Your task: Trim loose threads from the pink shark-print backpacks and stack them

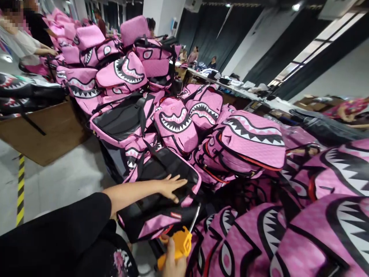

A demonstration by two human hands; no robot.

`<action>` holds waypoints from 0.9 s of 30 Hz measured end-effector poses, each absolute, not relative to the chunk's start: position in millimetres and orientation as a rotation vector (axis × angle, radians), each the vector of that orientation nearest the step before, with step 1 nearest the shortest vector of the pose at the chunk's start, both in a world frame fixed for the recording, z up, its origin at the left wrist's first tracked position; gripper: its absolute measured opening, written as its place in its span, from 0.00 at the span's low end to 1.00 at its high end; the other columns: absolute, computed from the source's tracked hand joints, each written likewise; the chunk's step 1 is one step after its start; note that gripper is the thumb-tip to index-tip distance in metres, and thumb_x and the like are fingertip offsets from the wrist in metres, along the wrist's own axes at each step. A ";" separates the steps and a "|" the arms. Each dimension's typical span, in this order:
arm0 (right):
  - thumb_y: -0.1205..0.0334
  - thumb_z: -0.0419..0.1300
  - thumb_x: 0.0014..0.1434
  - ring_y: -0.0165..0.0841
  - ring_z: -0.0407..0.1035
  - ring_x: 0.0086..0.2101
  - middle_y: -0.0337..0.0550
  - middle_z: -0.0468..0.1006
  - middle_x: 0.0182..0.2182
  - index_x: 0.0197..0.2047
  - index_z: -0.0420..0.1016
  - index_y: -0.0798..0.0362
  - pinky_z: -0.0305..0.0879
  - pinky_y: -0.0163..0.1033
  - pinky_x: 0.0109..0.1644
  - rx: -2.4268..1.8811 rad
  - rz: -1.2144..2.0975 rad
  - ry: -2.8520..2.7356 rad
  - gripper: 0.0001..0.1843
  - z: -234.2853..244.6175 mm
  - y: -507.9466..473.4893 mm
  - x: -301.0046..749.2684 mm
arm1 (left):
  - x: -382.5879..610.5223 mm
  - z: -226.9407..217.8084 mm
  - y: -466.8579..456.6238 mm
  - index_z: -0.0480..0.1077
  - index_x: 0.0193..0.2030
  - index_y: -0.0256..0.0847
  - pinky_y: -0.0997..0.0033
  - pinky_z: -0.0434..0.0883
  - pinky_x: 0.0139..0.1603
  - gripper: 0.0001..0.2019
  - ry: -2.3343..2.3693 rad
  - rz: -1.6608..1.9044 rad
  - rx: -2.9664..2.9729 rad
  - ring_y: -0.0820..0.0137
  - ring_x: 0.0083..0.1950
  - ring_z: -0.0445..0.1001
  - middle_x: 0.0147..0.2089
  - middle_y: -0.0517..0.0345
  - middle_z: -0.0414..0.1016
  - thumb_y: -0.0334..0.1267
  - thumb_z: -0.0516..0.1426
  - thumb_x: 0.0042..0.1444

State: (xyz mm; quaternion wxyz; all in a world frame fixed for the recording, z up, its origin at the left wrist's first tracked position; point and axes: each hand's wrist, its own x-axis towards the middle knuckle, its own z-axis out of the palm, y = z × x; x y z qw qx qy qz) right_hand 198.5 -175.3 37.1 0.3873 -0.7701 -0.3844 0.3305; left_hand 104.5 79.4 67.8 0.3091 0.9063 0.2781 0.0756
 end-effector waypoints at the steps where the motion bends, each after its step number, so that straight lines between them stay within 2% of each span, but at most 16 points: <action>1: 0.28 0.52 0.54 0.46 0.78 0.36 0.53 0.83 0.34 0.35 0.81 0.56 0.73 0.42 0.34 -1.948 0.836 -0.924 0.37 36.1 -170.2 194.7 | 93.2 55.1 68.8 0.37 0.76 0.42 0.41 0.47 0.72 0.49 0.678 0.178 2.417 0.52 0.77 0.37 0.78 0.43 0.38 0.49 0.61 0.55; 3: 0.29 0.56 0.51 0.46 0.78 0.36 0.53 0.83 0.34 0.34 0.80 0.57 0.72 0.42 0.37 -1.934 0.861 -0.828 0.36 33.0 -160.9 187.3 | 57.2 34.2 53.0 0.38 0.76 0.46 0.39 0.42 0.72 0.48 0.826 0.341 2.475 0.50 0.78 0.31 0.78 0.43 0.32 0.47 0.61 0.56; 6: 0.32 0.59 0.48 0.44 0.78 0.34 0.50 0.82 0.29 0.32 0.77 0.55 0.71 0.42 0.40 -1.951 0.916 -0.801 0.31 28.2 -149.9 181.4 | -9.0 4.9 44.9 0.41 0.75 0.42 0.37 0.43 0.72 0.46 1.554 0.691 2.249 0.47 0.77 0.31 0.77 0.36 0.34 0.46 0.62 0.56; 9: 0.38 0.60 0.51 0.42 0.77 0.32 0.46 0.82 0.29 0.37 0.72 0.52 0.71 0.42 0.40 -2.036 0.907 -0.807 0.25 28.4 -143.8 184.1 | -54.7 -25.2 41.2 0.35 0.74 0.34 0.45 0.59 0.67 0.54 1.931 0.593 1.749 0.46 0.75 0.48 0.74 0.26 0.45 0.52 0.64 0.52; 11: 0.38 0.56 0.57 0.41 0.77 0.31 0.47 0.82 0.30 0.40 0.69 0.51 0.71 0.42 0.39 -2.059 0.952 -0.811 0.23 30.9 -141.7 188.6 | -61.3 -33.5 36.9 0.39 0.74 0.34 0.50 0.68 0.60 0.52 1.906 0.372 1.602 0.48 0.69 0.61 0.69 0.29 0.59 0.51 0.63 0.51; 14: 0.35 0.45 0.63 0.42 0.78 0.34 0.48 0.81 0.30 0.42 0.67 0.52 0.72 0.44 0.42 -1.978 1.020 -0.831 0.27 33.9 -137.1 194.2 | -36.5 -12.2 40.3 0.52 0.70 0.38 0.55 0.70 0.57 0.37 1.807 0.313 1.679 0.52 0.62 0.70 0.61 0.39 0.71 0.43 0.60 0.55; 17: 0.35 0.42 0.64 0.44 0.78 0.34 0.48 0.80 0.30 0.54 0.64 0.56 0.73 0.46 0.41 -1.960 1.007 -0.773 0.34 35.2 -129.1 196.8 | 8.2 31.8 66.2 0.65 0.61 0.39 0.61 0.70 0.55 0.24 1.626 0.500 1.914 0.57 0.57 0.73 0.56 0.45 0.75 0.38 0.56 0.58; 19: 0.34 0.42 0.63 0.44 0.78 0.33 0.49 0.80 0.31 0.59 0.61 0.59 0.73 0.45 0.39 -2.007 0.998 -0.737 0.38 38.2 -124.8 198.9 | 33.1 54.2 86.8 0.70 0.55 0.38 0.61 0.69 0.55 0.17 1.563 0.529 1.985 0.56 0.55 0.73 0.54 0.44 0.75 0.39 0.55 0.60; 23: 0.34 0.41 0.63 0.42 0.77 0.31 0.51 0.81 0.33 0.58 0.65 0.58 0.71 0.42 0.34 -2.083 0.968 -0.714 0.38 57.4 -123.0 209.9 | 48.2 62.8 99.3 0.69 0.55 0.33 0.51 0.64 0.60 0.20 1.656 0.399 2.079 0.48 0.61 0.66 0.58 0.36 0.70 0.42 0.58 0.59; 27: 0.35 0.44 0.63 0.40 0.75 0.26 0.46 0.79 0.26 0.54 0.69 0.57 0.70 0.40 0.30 -2.080 1.037 -0.788 0.36 94.1 -106.5 232.8 | 38.7 60.9 78.1 0.65 0.59 0.30 0.51 0.64 0.60 0.22 1.706 0.248 2.277 0.48 0.62 0.66 0.58 0.34 0.69 0.38 0.55 0.60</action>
